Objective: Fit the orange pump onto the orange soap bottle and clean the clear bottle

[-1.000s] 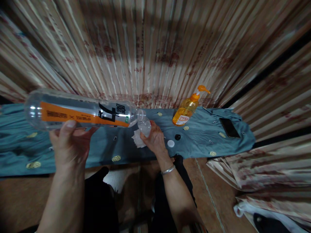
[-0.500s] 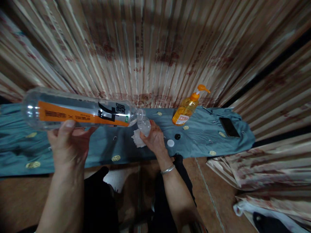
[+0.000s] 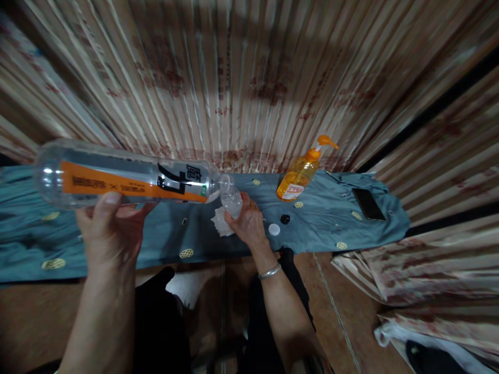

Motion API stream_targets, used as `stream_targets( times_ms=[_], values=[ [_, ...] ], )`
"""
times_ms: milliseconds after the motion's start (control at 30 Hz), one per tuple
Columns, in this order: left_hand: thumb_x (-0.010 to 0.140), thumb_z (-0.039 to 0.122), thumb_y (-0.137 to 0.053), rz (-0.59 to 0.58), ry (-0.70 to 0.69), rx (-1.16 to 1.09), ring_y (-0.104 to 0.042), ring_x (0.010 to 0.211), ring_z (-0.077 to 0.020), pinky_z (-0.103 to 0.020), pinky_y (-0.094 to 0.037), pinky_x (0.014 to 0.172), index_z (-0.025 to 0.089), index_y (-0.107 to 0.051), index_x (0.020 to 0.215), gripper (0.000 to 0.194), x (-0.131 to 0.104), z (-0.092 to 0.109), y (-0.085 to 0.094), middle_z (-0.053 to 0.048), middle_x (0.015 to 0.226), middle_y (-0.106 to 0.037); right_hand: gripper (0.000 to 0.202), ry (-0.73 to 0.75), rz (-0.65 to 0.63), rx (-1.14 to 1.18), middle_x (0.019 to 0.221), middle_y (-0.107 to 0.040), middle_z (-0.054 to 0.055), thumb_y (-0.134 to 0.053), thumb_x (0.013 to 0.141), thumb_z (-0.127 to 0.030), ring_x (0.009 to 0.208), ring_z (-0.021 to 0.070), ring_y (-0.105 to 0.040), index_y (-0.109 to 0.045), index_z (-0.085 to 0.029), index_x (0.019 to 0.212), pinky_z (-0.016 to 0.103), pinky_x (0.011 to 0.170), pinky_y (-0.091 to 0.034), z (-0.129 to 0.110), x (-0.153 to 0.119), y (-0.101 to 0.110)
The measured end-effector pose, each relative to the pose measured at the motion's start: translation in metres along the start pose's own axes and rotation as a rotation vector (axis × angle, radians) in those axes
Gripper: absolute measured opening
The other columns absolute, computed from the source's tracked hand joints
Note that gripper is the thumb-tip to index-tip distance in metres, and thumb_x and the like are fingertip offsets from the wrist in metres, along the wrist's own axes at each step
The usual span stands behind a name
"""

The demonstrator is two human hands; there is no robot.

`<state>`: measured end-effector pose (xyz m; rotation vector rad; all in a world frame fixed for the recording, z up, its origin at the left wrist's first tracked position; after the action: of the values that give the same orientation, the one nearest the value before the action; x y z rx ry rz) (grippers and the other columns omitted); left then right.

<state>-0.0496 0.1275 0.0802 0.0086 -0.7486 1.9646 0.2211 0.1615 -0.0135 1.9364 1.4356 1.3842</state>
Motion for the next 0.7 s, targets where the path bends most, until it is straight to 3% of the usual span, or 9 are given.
stream_targets(
  times_ms=[700],
  values=[
    [0.050, 0.036, -0.095, 0.026, -0.018, -0.004, -0.066, 0.075, -0.0151, -0.038, -0.065, 0.070, 0.032, -0.069, 0.117, 0.072, -0.0013, 0.0042, -0.0016, -0.001, 0.102, -0.074, 0.061, 0.005, 0.003, 0.008, 0.120, -0.072, 0.021, -0.073, 0.082, -0.033, 0.110, 0.0336, -0.072, -0.051, -0.010, 0.134, 0.048, 0.098, -0.058, -0.0005, 0.0003, 0.0005]
  ],
)
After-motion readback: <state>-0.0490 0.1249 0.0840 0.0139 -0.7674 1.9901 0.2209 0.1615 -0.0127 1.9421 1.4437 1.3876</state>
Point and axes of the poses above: each hand's wrist, its own x-axis towards the middle knuckle, its own y-axis out of the back of the hand, z = x × y, the point moved 9 cm from there along x, towards the middle knuckle
